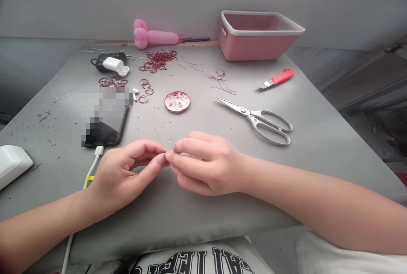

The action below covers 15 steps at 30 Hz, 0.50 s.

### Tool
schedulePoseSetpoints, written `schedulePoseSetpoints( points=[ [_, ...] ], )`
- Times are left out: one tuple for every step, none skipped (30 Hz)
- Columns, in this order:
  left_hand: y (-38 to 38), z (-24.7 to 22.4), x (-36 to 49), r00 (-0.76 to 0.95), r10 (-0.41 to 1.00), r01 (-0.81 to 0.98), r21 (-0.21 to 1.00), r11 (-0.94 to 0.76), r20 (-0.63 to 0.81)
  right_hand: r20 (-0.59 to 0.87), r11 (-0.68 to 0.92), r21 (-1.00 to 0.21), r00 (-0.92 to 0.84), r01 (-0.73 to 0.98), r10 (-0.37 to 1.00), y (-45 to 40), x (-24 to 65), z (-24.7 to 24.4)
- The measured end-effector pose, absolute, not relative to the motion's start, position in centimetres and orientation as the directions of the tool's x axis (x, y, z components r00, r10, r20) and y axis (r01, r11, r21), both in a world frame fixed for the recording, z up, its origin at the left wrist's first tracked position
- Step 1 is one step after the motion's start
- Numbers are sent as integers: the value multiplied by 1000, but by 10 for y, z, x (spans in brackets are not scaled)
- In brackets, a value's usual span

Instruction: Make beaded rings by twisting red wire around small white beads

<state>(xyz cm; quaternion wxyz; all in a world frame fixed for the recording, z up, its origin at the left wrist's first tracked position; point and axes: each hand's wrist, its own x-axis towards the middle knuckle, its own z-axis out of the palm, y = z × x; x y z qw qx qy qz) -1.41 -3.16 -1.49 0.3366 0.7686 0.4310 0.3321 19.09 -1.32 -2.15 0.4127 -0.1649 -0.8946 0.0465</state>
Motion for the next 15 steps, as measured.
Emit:
schedulePoseSetpoints(
  points=[
    [-32,-15,-14,409,879,439,792,-424,244,695,904,-352,-578,243,427,-14,191,-20],
    [-32,-15,-14,415,866,444,768,-461,279,631,822,-523,-545,228,552,-15,190,-18],
    [-32,-15,-14,426,846,454,734,-506,320,517,683,-700,-513,207,685,-15,190,-16],
    [-33,-16,-14,433,824,466,692,-552,365,358,496,-848,-490,185,795,-16,190,-15],
    [-33,-16,-14,435,797,476,644,-599,419,188,296,-942,-483,159,856,-16,190,-14],
    [-33,-16,-15,436,766,484,594,-643,473,38,117,-984,-491,131,870,-16,190,-13],
    [-33,-17,-16,439,728,487,541,-685,526,-73,-22,-994,-510,105,857,-16,190,-13],
    [-33,-17,-17,446,684,487,485,-726,577,-143,-116,-990,-533,84,834,-15,190,-13],
    [-33,-18,-18,456,639,486,428,-762,620,-180,-172,-983,-552,68,814,-15,190,-13],
    [-33,-19,-19,467,599,486,377,-789,651,-193,-198,-979,-567,54,801,-14,191,-13],
    [-32,-19,-19,478,567,484,337,-808,671,-194,-208,-977,-578,43,792,-14,191,-13],
    [-32,-20,-20,488,545,480,311,-820,682,-194,-212,-977,-590,39,784,-13,191,-13],
    [-32,-20,-20,493,530,471,301,-829,690,-194,-210,-977,-602,44,775,-13,192,-13],
    [-31,-20,-20,498,525,459,304,-835,690,-195,-204,-977,-611,56,767,-13,192,-12],
    [-31,-20,-20,506,531,446,320,-835,680,-196,-193,-979,-617,72,762,-12,193,-12]
  ],
)
